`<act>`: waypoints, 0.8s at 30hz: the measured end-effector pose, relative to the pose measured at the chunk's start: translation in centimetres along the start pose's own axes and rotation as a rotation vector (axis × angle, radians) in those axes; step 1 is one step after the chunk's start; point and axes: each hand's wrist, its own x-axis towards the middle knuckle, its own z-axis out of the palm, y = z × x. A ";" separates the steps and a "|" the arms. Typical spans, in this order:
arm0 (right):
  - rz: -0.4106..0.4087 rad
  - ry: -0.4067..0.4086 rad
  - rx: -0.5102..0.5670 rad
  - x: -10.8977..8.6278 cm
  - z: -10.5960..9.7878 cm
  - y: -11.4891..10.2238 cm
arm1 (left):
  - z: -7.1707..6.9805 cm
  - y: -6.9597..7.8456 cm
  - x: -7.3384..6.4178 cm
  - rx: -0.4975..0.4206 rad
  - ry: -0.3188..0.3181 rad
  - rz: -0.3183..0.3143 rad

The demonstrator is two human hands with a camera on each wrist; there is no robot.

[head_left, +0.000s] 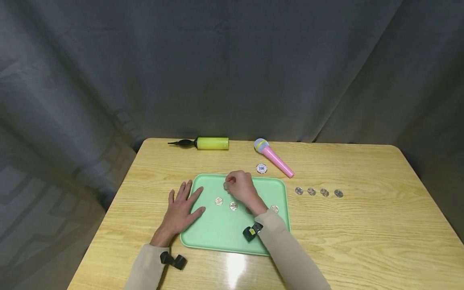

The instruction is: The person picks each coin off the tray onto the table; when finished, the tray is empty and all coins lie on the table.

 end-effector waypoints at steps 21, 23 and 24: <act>0.005 0.085 0.151 -1.8 -5.5 1.7 | 0.1 0.1 0.1 -0.011 0.007 0.010; 0.007 0.102 0.155 -2.0 -6.0 2.0 | 0.1 0.0 0.1 -0.008 0.007 0.010; 0.008 0.107 0.157 -2.1 -6.3 2.1 | 0.1 0.0 0.1 -0.008 0.007 0.010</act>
